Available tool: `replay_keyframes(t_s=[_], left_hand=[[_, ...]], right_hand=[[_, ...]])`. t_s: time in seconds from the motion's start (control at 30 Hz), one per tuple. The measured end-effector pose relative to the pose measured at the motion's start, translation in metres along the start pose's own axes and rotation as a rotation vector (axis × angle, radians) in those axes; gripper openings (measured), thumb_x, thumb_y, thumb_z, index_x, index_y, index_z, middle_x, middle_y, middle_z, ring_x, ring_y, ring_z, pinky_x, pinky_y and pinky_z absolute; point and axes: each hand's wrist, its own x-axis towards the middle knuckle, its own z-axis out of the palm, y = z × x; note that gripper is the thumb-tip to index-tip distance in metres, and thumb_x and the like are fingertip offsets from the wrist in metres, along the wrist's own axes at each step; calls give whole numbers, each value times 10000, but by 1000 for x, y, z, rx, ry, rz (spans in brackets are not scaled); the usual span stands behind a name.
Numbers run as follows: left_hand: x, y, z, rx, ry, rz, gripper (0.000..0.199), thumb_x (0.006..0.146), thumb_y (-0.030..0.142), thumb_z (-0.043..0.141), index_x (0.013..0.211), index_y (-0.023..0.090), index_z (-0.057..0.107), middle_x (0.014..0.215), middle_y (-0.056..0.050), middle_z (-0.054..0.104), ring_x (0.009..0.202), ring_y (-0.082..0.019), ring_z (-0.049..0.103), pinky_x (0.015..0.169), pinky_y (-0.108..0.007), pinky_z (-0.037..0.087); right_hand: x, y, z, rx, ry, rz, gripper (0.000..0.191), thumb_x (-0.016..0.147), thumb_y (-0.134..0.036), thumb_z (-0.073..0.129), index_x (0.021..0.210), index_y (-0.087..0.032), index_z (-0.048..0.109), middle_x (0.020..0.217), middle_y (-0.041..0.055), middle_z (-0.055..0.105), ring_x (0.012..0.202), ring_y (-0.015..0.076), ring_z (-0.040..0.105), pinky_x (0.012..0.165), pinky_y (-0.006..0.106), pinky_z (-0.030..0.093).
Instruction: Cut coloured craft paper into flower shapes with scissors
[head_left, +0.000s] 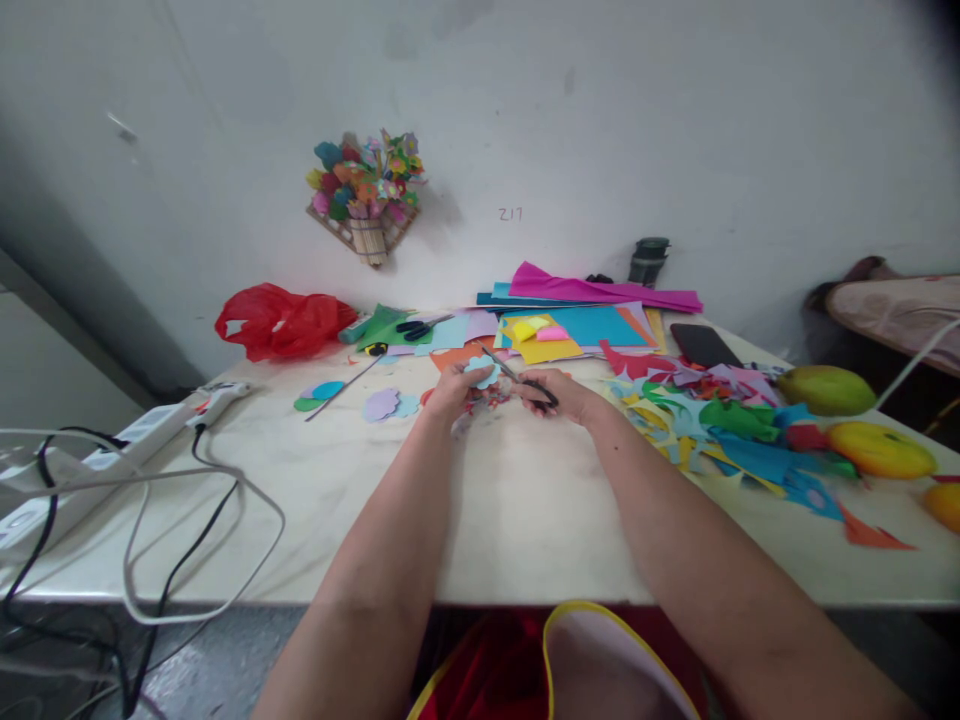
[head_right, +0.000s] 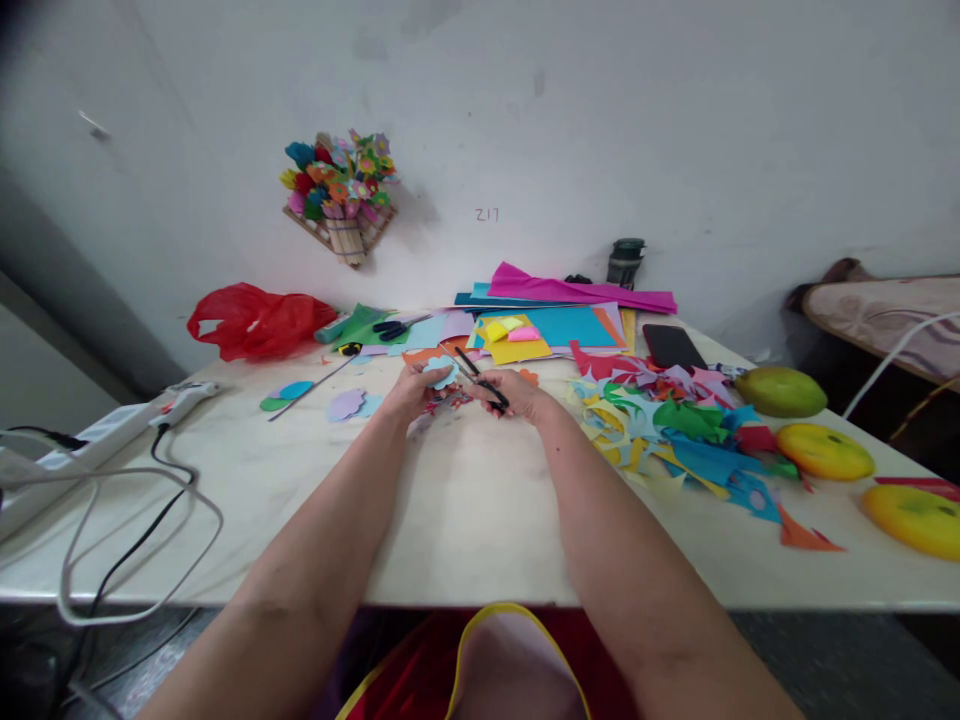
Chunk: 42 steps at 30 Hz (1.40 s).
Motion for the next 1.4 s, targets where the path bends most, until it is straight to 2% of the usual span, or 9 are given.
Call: replay_keyframes(t_s=[0.4,0.67,0.93,1.17,1.4], left_hand=[[0,0,0,-4,-1,-14,340,549,326,821,687,96,610,587,-56,637,495,-118,574,449,-217,408],[-1,1,0,-16,-22,-4,334,561,318,824,687,104,601,573,-37,621,479,-95,549,435,-198,374],[0,1,-1,-18,-33,-22,319,567,307,831,639,102,598,557,-22,596,447,-66,509,438,-189,377],[0,1,-2,-19,-28,-45,339,560,321,842,645,105,595,569,-19,594,440,-53,482,447,-192,387],[0,2,-2,-23,-47,-61,370,564,316,844,677,118,553,576,-6,566,497,-75,517,456,-194,361]], right_hand=[[1,1,0,-21,12,-10,296,699,-443,650,704,-175,524,503,-24,543,371,70,441,340,207,194],[-5,-9,5,-16,29,-2,280,668,-416,670,686,-172,533,460,-39,496,362,74,398,374,221,225],[-2,-2,0,-25,2,-57,264,669,-399,676,687,-165,555,489,-36,491,392,71,390,392,227,235],[-5,-6,1,-20,0,-64,268,643,-380,705,664,-157,557,484,-42,464,414,71,393,396,223,266],[-2,1,-3,-37,58,-57,266,695,-394,685,722,-155,571,528,-31,512,427,70,433,374,202,259]])
